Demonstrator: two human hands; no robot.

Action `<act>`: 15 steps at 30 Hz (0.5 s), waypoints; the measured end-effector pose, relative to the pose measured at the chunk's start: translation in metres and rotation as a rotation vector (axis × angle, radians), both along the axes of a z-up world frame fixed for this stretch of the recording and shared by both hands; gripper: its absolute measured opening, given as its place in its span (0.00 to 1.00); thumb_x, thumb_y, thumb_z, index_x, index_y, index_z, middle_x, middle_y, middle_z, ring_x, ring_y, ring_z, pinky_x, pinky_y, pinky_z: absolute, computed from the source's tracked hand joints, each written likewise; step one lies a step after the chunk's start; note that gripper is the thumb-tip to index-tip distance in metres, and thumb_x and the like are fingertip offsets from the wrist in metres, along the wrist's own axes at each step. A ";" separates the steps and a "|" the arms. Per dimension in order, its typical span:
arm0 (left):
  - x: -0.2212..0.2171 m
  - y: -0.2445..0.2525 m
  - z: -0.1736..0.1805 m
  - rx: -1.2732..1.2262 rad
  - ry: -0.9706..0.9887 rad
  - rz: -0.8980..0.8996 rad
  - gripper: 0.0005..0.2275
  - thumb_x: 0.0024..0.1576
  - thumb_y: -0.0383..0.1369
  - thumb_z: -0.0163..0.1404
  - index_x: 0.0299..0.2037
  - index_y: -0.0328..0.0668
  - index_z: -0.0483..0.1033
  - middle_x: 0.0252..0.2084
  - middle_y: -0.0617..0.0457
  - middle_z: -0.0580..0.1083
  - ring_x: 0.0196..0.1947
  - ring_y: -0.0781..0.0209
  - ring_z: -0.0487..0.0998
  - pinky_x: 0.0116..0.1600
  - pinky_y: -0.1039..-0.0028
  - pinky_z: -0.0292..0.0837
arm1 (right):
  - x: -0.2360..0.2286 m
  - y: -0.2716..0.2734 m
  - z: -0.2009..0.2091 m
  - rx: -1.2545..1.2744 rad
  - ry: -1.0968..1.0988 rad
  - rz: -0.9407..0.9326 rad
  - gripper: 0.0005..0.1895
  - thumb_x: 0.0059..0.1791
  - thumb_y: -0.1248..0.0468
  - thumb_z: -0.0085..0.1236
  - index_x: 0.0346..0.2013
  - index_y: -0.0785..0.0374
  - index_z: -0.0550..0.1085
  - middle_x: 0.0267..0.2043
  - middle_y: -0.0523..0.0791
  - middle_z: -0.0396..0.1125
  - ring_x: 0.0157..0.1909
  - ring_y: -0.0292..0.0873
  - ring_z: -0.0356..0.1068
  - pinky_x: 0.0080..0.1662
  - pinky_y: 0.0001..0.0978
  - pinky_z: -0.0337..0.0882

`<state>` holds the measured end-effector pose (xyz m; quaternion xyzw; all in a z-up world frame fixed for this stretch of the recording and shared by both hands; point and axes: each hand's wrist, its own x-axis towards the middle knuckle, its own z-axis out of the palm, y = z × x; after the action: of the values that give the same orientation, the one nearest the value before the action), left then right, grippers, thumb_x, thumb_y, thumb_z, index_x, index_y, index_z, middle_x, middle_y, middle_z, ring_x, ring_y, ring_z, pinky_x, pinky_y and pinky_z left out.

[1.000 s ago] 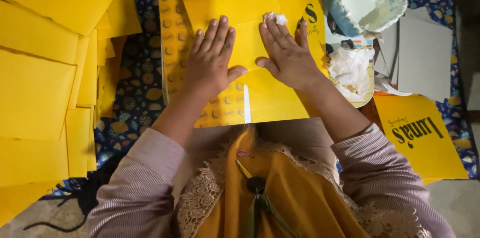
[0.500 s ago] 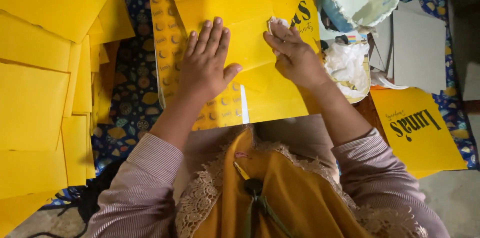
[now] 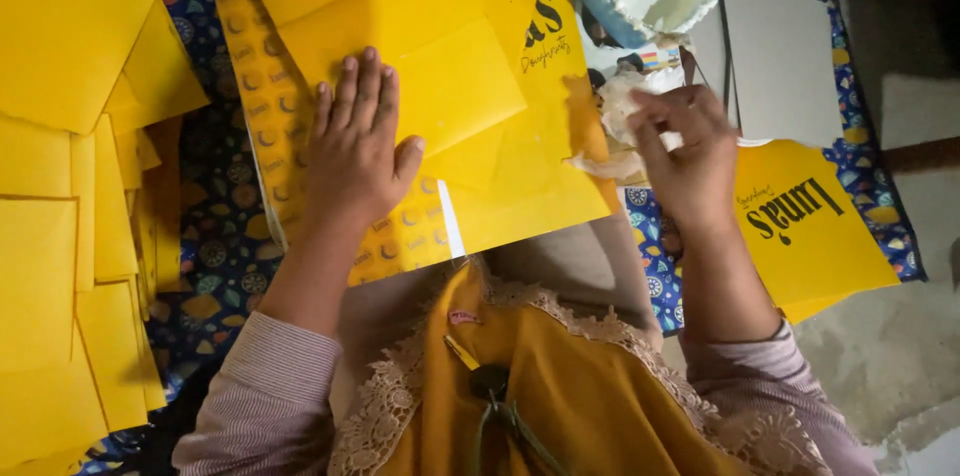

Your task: The person applies glue from a bowl onto a white paper card with a small applicator, then presses and wipes the card onto a yellow printed paper bag. They also fold a white paper box insert flat and stack finished bags aside.

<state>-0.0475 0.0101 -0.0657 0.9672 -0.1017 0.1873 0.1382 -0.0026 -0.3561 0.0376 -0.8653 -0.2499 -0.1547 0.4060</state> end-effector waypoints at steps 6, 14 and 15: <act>-0.002 0.001 0.012 -0.084 0.062 -0.036 0.35 0.62 0.45 0.47 0.76 0.31 0.55 0.78 0.36 0.48 0.78 0.41 0.44 0.76 0.51 0.29 | 0.026 -0.035 -0.015 -0.133 -0.189 -0.257 0.08 0.57 0.79 0.59 0.49 0.75 0.82 0.35 0.53 0.62 0.29 0.49 0.69 0.31 0.40 0.71; -0.004 0.000 0.025 -0.135 0.164 -0.013 0.37 0.61 0.47 0.49 0.76 0.30 0.55 0.79 0.35 0.42 0.78 0.37 0.36 0.76 0.48 0.24 | 0.026 -0.051 -0.003 -0.512 -0.723 -0.425 0.09 0.51 0.71 0.67 0.41 0.53 0.86 0.31 0.42 0.61 0.31 0.47 0.66 0.38 0.37 0.68; -0.004 0.000 0.026 -0.134 0.167 -0.009 0.37 0.61 0.47 0.49 0.76 0.30 0.55 0.79 0.35 0.42 0.78 0.37 0.36 0.76 0.48 0.24 | 0.026 -0.034 -0.001 -0.511 -0.720 -0.421 0.09 0.51 0.71 0.67 0.41 0.53 0.86 0.31 0.42 0.61 0.31 0.47 0.66 0.38 0.37 0.68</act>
<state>-0.0519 0.0104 -0.0397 0.9676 -0.0813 0.1116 0.2113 0.0235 -0.3903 0.0368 -0.8606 -0.2240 -0.4566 0.0285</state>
